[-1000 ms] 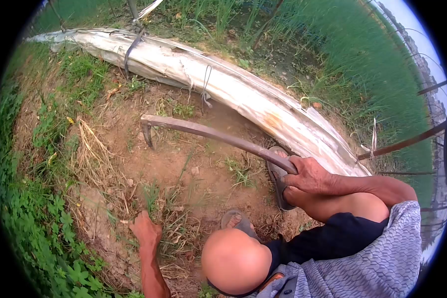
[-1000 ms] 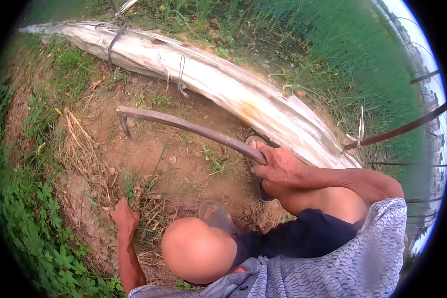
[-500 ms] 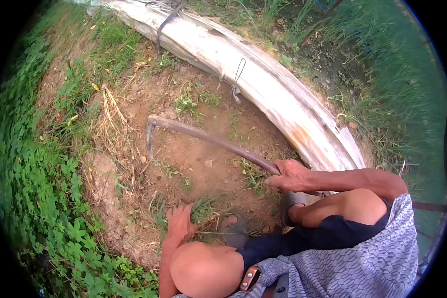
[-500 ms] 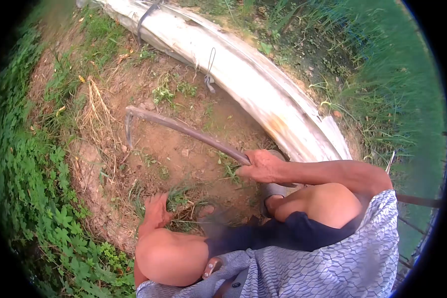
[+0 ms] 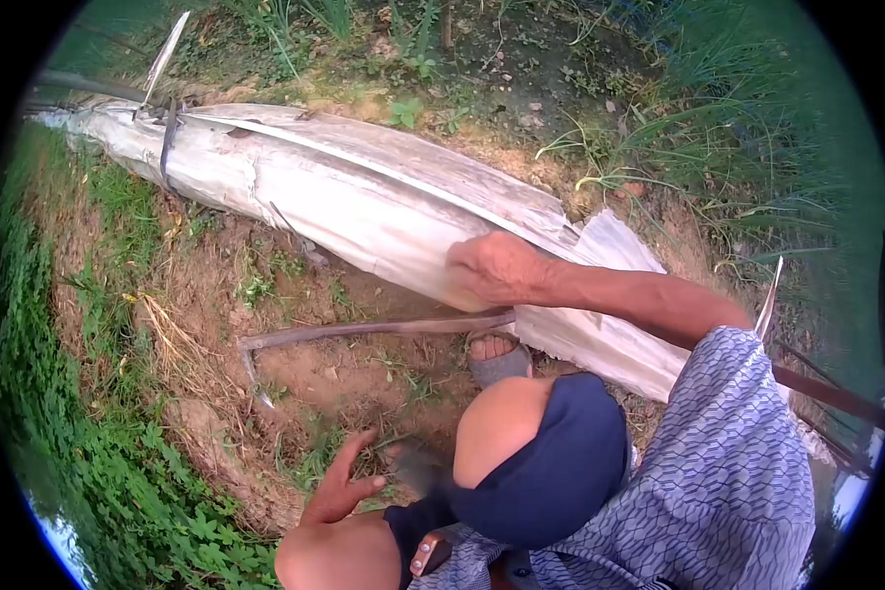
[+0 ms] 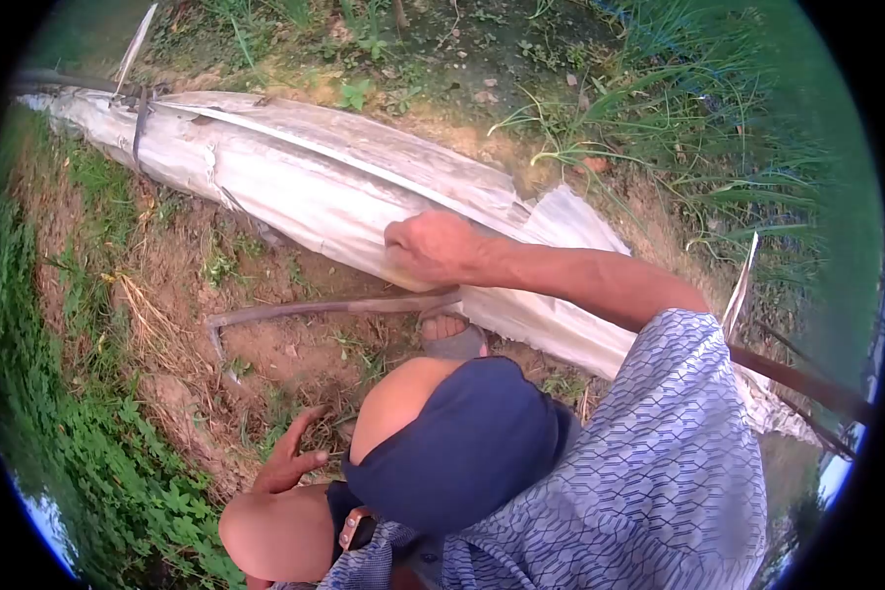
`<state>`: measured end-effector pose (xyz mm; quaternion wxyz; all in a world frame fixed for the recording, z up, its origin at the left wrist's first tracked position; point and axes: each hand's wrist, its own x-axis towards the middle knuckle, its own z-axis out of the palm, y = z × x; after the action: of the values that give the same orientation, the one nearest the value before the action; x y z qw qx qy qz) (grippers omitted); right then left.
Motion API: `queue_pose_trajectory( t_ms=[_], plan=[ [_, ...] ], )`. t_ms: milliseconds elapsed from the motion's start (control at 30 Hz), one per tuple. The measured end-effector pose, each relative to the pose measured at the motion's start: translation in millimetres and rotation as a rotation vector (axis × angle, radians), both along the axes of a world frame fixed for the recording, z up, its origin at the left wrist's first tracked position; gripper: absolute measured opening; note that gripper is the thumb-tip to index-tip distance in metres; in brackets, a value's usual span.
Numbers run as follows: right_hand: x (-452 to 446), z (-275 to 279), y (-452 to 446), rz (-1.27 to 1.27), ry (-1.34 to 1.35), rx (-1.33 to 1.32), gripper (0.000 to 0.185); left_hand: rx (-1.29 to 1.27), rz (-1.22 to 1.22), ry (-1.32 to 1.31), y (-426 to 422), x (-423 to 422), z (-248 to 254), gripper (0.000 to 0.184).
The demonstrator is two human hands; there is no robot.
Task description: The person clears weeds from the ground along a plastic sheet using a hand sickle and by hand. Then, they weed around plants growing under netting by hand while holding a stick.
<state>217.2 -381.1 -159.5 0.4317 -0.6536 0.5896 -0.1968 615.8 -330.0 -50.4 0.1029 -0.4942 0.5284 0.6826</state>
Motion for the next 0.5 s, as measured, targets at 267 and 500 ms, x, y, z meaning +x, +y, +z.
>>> queue_pose_trajectory(
  t_ms=[267, 500],
  plan=[
    [-173, -62, -8, -0.793, 0.325, -0.044, 0.022, -0.109, -0.422, 0.034, -87, -80, 69, 0.063],
    [-248, -97, 21, -0.706, 0.631, -0.039, 0.029, 0.031, -0.542, -0.018, -129, -117, 47, 0.055]
  ],
)
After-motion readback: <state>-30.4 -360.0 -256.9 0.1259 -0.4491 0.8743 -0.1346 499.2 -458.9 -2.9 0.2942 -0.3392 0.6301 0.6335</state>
